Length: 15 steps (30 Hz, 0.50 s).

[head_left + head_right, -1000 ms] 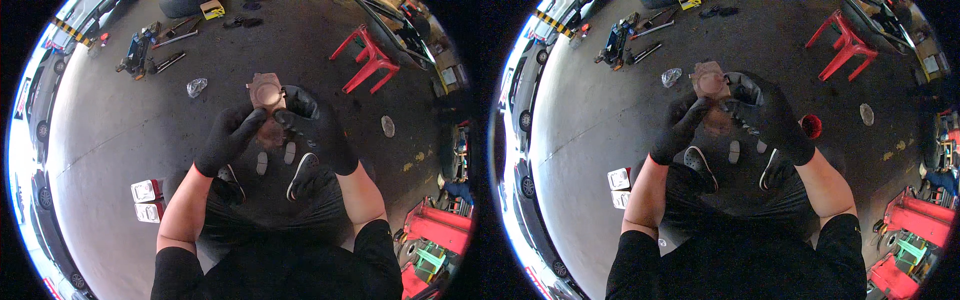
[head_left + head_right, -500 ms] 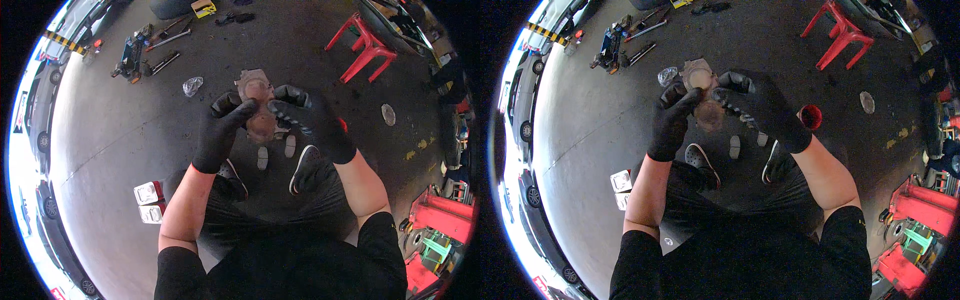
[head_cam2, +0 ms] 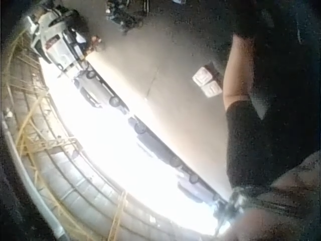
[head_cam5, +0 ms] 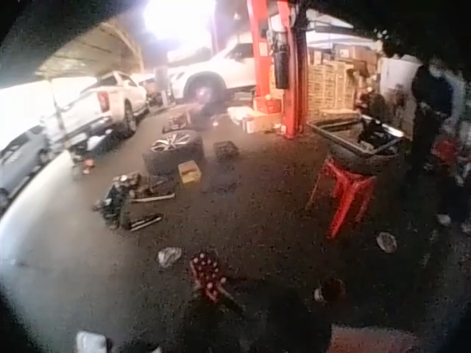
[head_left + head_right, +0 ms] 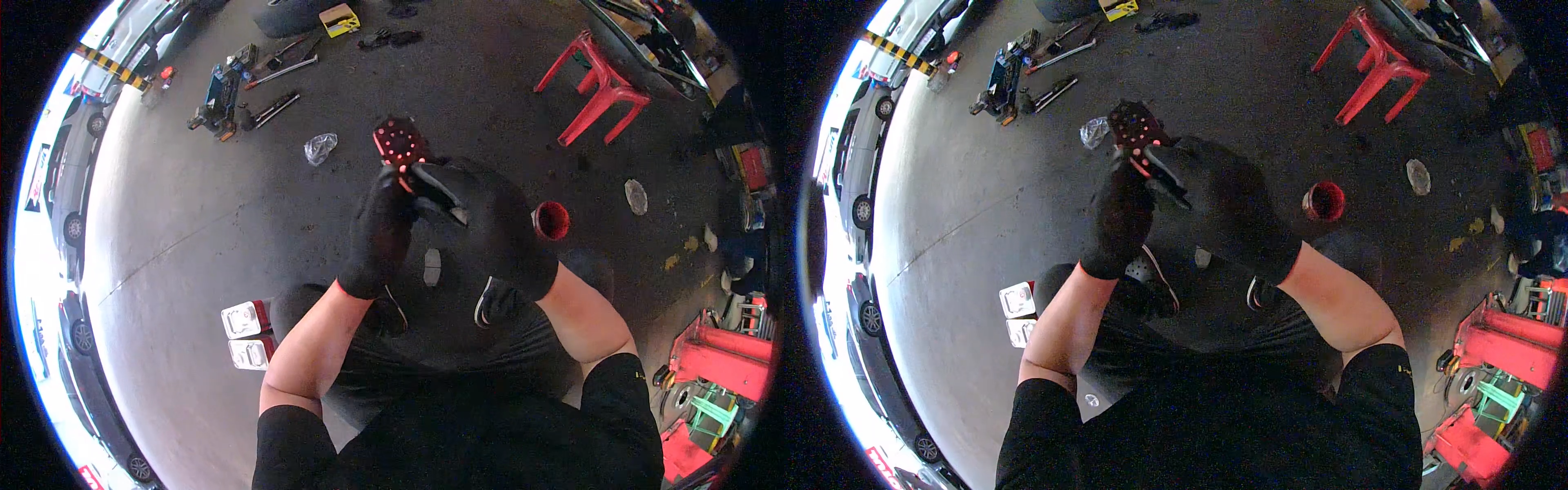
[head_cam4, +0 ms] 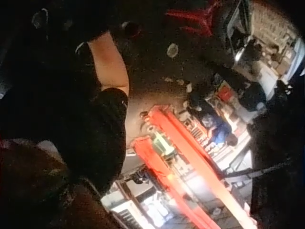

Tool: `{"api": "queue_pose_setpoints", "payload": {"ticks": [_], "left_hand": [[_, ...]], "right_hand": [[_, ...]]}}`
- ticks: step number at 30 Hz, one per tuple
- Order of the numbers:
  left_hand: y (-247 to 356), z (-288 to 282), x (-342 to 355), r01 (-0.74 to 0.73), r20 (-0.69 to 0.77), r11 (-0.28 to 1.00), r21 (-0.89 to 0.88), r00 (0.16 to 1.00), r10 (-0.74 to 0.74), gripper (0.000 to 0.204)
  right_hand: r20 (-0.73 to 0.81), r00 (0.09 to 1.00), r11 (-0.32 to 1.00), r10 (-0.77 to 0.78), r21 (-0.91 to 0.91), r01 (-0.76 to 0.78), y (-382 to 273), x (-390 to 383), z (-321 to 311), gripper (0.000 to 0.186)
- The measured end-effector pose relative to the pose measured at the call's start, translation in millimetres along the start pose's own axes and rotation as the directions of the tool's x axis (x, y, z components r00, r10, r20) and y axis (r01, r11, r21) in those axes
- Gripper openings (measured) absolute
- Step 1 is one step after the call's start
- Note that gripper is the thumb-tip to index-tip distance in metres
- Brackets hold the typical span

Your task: Applying grease to new brake pads and checking them for installation preparation.

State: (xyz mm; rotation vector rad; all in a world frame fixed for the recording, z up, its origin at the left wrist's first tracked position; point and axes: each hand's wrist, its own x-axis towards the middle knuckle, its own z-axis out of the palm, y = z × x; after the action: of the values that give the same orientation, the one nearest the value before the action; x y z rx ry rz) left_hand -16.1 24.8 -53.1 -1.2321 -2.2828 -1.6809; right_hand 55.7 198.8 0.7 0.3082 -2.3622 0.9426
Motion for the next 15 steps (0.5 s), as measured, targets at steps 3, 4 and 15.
{"api": "queue_pose_setpoints", "payload": {"ticks": [3,4,15], "left_hand": [[-0.7,3.8,5.2,0.174,0.039,0.649,-0.741,0.975,-0.217,0.038],[1.0,3.8,6.3,0.221,0.074,0.583,-0.781,0.961,-0.265,0.037],[43.7,-16.3,15.0,0.629,0.496,0.208,-0.749,0.74,-0.454,0.042]], "right_hand": [[0.068,0.995,0.982,0.079,0.167,-0.09,-0.5,1.6,-3.5,0.033],[0.122,0.986,0.953,0.112,0.269,-0.141,-0.2,3.4,-7.0,0.031],[0.407,0.794,0.413,0.452,0.693,-0.591,1.2,23.1,-52.3,0.024]]}}
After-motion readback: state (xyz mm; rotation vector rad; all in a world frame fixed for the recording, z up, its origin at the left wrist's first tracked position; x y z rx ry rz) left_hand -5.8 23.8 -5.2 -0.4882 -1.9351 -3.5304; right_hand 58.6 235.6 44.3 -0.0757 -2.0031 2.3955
